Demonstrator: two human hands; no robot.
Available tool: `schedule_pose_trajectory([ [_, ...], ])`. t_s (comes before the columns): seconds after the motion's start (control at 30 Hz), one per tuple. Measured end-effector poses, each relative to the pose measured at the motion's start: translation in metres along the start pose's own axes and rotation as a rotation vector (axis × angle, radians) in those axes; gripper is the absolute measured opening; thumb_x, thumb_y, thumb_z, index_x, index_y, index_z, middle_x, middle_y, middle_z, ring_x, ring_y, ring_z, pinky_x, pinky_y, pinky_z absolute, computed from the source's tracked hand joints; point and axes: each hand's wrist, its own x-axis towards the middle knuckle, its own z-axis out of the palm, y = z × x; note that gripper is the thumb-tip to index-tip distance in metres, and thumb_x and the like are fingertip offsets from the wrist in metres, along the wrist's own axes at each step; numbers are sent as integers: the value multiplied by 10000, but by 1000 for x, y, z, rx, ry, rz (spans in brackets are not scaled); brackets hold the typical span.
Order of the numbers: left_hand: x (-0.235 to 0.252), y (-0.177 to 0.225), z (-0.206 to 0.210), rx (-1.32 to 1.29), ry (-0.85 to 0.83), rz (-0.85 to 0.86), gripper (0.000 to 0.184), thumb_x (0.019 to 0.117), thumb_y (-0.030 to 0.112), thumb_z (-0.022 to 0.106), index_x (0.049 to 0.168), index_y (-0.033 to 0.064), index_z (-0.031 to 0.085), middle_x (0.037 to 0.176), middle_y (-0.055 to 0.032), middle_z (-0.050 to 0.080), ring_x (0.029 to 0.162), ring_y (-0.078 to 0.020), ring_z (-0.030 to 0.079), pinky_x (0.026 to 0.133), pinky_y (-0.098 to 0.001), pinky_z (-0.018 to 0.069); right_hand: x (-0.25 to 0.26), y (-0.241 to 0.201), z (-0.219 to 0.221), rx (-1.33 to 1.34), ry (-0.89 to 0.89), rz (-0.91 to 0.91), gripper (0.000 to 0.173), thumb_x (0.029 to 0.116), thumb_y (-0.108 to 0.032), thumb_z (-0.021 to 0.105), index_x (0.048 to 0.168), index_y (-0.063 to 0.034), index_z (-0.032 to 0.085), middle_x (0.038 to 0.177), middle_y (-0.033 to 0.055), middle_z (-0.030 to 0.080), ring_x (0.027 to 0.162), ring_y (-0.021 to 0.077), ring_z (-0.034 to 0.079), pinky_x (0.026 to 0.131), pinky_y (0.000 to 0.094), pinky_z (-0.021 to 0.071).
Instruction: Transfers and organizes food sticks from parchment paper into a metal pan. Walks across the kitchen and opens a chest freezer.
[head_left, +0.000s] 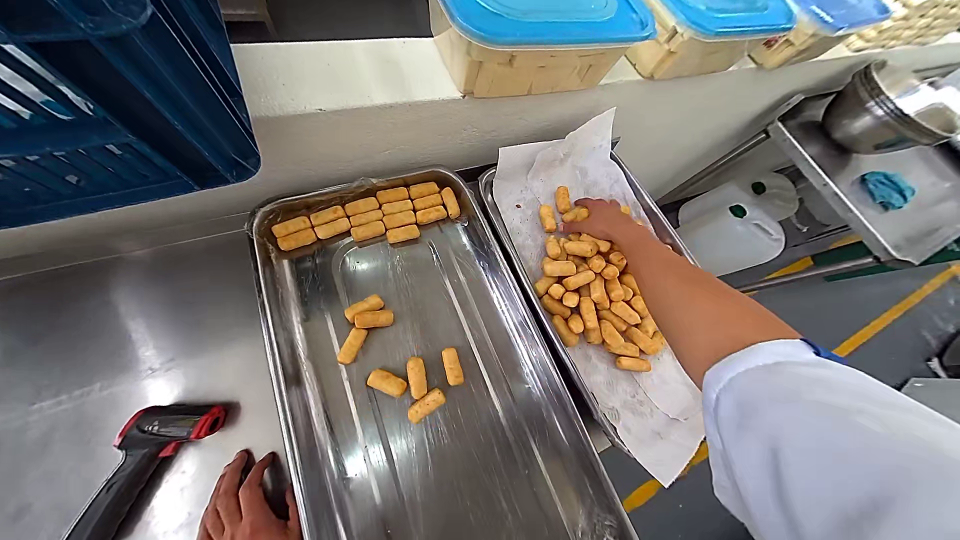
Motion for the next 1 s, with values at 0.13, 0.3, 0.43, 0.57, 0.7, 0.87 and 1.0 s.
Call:
schedule_pose_trajectory([
  [0.13,-1,3,-2,3,-10,-13,574,956,434,402,1281,25,642,1445,-280,544,1395,-467,462,1164,-579,288,-9,-12,-4,-72,-41,-192,576,872,-376,809,1347,-97,642,1309,283,612,1251,491,560,993,698,449],
  [0.3,-1,2,-1,-1,0,-12,567,956,430,405,1278,27,642,1441,-281,545,1402,-456,457,1171,-575,279,-12,-18,-11,-2,-139,-240,512,938,-383,754,1334,-79,636,1262,278,646,1218,456,601,1020,683,439],
  [0.43,-1,1,0,2,1,-16,567,956,428,396,1286,34,635,1449,-273,540,1410,-437,454,1168,-569,280,-3,-10,-17,85,-206,-278,484,941,-379,754,1291,-56,661,1241,263,654,1194,425,612,1014,655,452],
  [0.57,0,3,-2,2,-2,-32,590,954,458,381,1278,40,643,1452,-272,539,1407,-446,453,1159,-582,280,-21,-11,-24,572,-243,-138,405,988,-298,686,1294,-40,625,1073,174,682,938,250,665,853,453,555],
  [0.7,-1,3,0,-5,-9,-35,599,962,468,373,1290,41,637,1458,-262,539,1412,-445,449,1158,-587,280,-65,-48,-28,869,-372,-142,413,1030,-349,517,1385,-136,528,996,46,676,813,128,678,725,334,597],
  [0.87,0,-1,1,3,2,-18,576,949,435,401,1283,33,641,1447,-273,544,1398,-452,465,1167,-575,284,-142,-140,-4,811,-601,-330,411,957,-291,638,1301,-69,599,1042,119,682,896,213,673,783,425,585],
  [1.0,1,1,-1,-13,-11,-4,561,962,408,417,1274,3,645,1432,-294,549,1392,-480,463,1175,-576,286,-189,-209,35,742,-849,-530,393,996,-270,673,1305,-33,616,1096,191,688,914,284,686,769,481,587],
])
